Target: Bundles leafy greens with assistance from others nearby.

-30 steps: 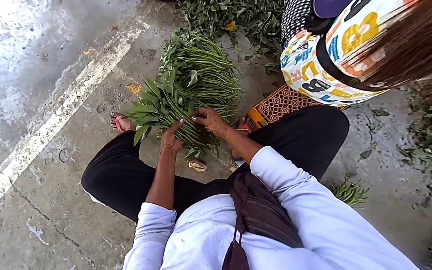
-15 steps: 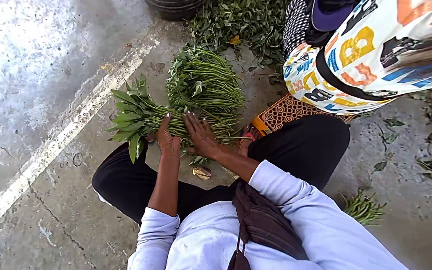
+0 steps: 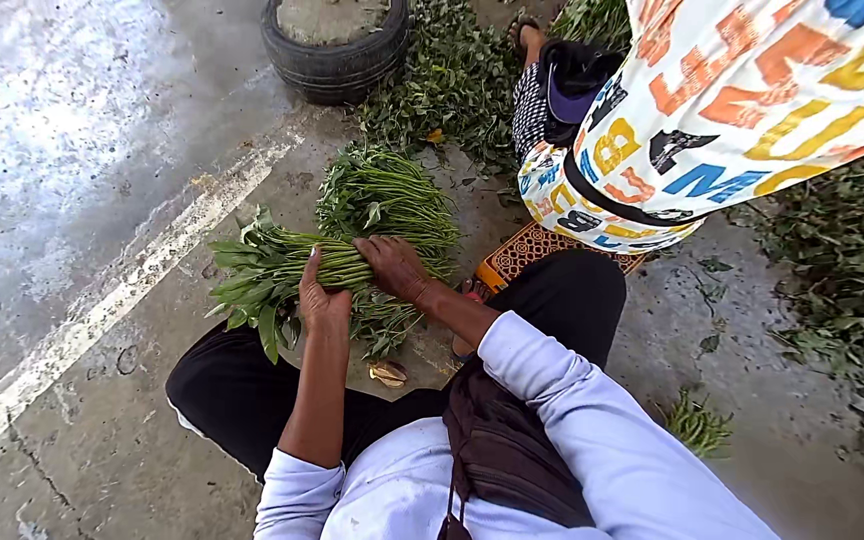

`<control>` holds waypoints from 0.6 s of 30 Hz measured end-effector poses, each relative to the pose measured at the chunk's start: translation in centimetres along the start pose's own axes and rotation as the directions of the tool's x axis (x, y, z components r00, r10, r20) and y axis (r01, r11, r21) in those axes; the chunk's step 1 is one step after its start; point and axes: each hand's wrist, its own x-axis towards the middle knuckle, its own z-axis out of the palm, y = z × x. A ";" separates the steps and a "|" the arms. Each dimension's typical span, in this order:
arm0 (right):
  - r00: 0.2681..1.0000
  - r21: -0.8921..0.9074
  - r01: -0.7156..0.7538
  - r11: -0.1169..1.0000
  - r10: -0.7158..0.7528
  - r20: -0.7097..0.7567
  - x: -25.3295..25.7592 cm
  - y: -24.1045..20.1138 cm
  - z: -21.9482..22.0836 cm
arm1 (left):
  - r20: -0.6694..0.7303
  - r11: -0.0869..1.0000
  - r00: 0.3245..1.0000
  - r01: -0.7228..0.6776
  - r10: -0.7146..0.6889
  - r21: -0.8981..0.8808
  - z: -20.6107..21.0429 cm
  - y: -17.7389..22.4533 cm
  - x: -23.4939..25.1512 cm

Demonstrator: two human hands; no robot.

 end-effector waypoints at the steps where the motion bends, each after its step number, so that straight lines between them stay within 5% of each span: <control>1: 0.998 0.020 -0.010 1.000 0.009 0.067 0.5 -0.1 -0.9 | 0.057 0.999 0.997 -0.049 0.049 0.010 -0.2 0.1 -0.2; 4: 0.955 -0.010 -0.049 0.999 0.050 0.291 3.6 -0.3 -4.8 | 0.283 0.978 0.950 -0.171 0.131 0.121 -1.3 0.3 -0.6; 8: 0.889 -0.227 0.054 0.972 0.057 0.455 9.3 -1.0 -10.7 | 0.484 0.881 0.875 -0.227 -0.003 0.416 -5.5 -1.2 -0.5; 10: 0.879 -0.306 0.125 0.944 0.037 0.475 11.3 -2.7 -12.5 | 0.425 0.834 0.888 -0.095 -0.176 0.544 -8.2 -3.2 -1.1; 12: 0.882 -0.345 0.175 0.922 0.009 0.470 12.7 -5.1 -13.6 | 0.260 0.643 0.861 0.098 -0.438 0.759 -10.8 -5.5 -2.2; 13: 0.888 -0.349 0.189 0.918 -0.007 0.460 13.2 -6.4 -13.8 | 0.210 0.453 0.786 0.098 -0.581 0.886 -11.8 -6.5 -2.7; 15: 0.910 -0.313 0.206 0.927 -0.064 0.410 13.6 -9.5 -13.7 | 0.220 0.132 0.547 -0.195 -0.808 0.972 -12.6 -8.1 -3.6; 17: 0.942 -0.181 0.194 0.964 -0.132 0.308 13.1 -13.3 -13.0 | 0.260 0.054 0.354 -0.496 -0.898 0.866 -11.5 -8.6 -4.5; 18: 0.954 -0.099 0.188 0.977 -0.157 0.256 12.4 -15.4 -12.4 | 0.285 0.049 0.330 -0.572 -0.900 0.818 -10.9 -8.4 -5.1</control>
